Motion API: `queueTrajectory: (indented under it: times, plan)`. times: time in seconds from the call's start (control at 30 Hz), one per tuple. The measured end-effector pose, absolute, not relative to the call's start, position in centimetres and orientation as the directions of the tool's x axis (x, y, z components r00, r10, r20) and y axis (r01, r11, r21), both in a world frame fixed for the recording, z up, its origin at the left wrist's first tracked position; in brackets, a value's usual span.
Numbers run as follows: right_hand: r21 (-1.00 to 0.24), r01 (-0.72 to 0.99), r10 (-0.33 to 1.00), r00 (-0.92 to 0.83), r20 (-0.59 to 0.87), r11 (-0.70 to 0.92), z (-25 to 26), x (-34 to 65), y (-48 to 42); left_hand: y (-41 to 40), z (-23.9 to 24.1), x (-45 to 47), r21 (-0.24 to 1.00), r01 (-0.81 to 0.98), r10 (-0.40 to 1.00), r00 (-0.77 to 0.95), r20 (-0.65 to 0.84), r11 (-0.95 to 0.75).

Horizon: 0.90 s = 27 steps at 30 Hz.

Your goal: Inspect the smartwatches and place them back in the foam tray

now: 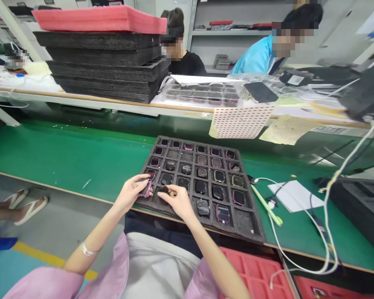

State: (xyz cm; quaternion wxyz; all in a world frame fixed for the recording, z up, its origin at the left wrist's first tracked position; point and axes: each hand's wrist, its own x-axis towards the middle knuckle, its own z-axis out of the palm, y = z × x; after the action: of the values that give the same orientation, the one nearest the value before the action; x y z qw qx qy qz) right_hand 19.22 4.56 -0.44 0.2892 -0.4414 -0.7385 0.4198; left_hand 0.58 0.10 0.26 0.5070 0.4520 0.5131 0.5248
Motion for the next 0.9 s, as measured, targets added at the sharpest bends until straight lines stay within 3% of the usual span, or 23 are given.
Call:
queueTrajectory:
  times: [0.13,0.27,0.53,0.77,0.9]
  plan:
    - [-0.972,0.184,0.893,-0.448,0.048,0.144,0.0,20.8,5.0,0.6,0.9,1.5,0.954,-0.271,0.991,-0.012,-0.134,0.126]
    - [-0.999,-0.03,0.904,-0.427,-0.013,-0.028,0.6,21.3,4.5,1.3,0.9,2.8,0.925,-0.342,0.986,0.049,-0.159,0.166]
    - [-0.868,-0.304,0.823,-0.537,-0.184,-0.392,0.9,22.9,4.4,2.0,-0.1,4.1,0.993,-0.002,0.993,0.037,-0.116,0.117]
    - [-0.818,-0.4,0.829,-0.536,-0.158,-0.414,0.3,23.5,4.2,1.2,0.3,4.8,0.952,0.292,0.995,0.013,-0.096,0.088]
    - [-0.798,-0.42,0.832,-0.528,-0.172,-0.432,0.3,23.7,4.1,1.0,0.7,5.3,0.932,0.353,0.996,0.004,-0.09,0.083]
